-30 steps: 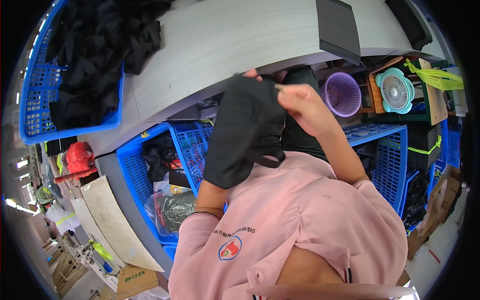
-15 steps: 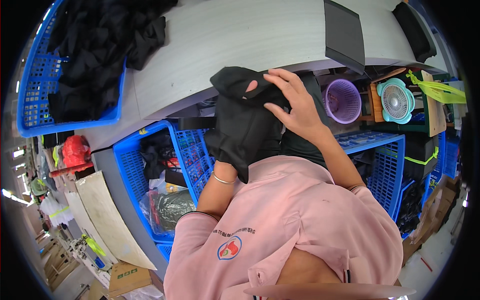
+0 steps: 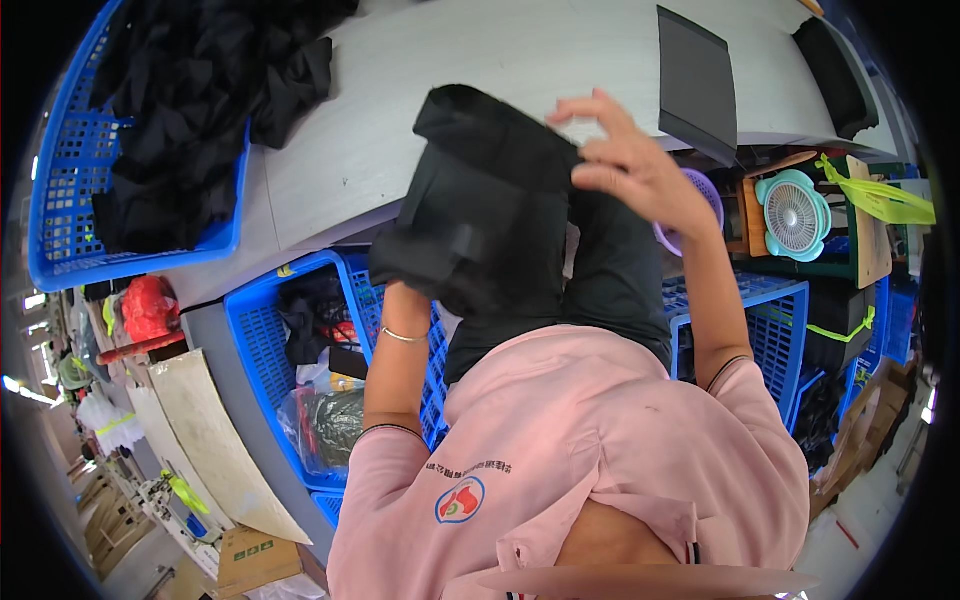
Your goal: Manually inspect and arrange black fabric garment pieces at a workstation.
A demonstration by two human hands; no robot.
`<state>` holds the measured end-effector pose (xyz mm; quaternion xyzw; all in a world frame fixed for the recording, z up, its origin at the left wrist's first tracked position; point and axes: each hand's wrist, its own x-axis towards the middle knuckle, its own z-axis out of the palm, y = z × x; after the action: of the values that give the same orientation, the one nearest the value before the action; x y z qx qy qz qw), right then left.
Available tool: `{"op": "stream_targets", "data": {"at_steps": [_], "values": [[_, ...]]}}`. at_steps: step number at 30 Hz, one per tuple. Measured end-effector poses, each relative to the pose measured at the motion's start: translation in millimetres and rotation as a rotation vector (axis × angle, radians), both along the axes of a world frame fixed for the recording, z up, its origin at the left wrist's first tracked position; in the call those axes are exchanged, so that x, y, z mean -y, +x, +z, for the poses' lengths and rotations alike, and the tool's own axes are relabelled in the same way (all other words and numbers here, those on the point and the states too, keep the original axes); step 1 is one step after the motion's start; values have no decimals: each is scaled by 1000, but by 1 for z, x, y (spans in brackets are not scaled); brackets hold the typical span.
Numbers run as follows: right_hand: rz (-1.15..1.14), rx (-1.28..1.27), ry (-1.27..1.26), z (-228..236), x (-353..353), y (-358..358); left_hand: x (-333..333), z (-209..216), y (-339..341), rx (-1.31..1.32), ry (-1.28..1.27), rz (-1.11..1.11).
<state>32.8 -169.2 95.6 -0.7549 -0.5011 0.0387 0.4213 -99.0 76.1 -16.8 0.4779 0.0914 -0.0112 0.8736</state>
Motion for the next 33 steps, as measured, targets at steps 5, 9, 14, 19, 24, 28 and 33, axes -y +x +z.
{"op": "stream_targets", "data": {"at_steps": [5, 9, 14, 19, 24, 28, 33], "values": [[-286, 61, 138, -20, -28, 83, 6, -2, 28, -42, 148, 38], [-660, 257, 279, -36, -38, 89, 28, 16, 17, 16, 242, 164], [-860, -414, 298, -68, -18, -2, -6, 28, 26, -49, 548, 692], [-434, -1066, 480, -97, -56, -36, -15, 28, 76, -42, 73, 373], [-427, -1228, 702, -79, -46, -1, -5, 16, 90, -67, -207, 89], [-626, -994, 606, -86, -29, 15, -7, -18, 100, 140, -736, -308], [-892, -484, 222, -114, -10, 24, 21, 17, 107, -13, -150, -170]]}}
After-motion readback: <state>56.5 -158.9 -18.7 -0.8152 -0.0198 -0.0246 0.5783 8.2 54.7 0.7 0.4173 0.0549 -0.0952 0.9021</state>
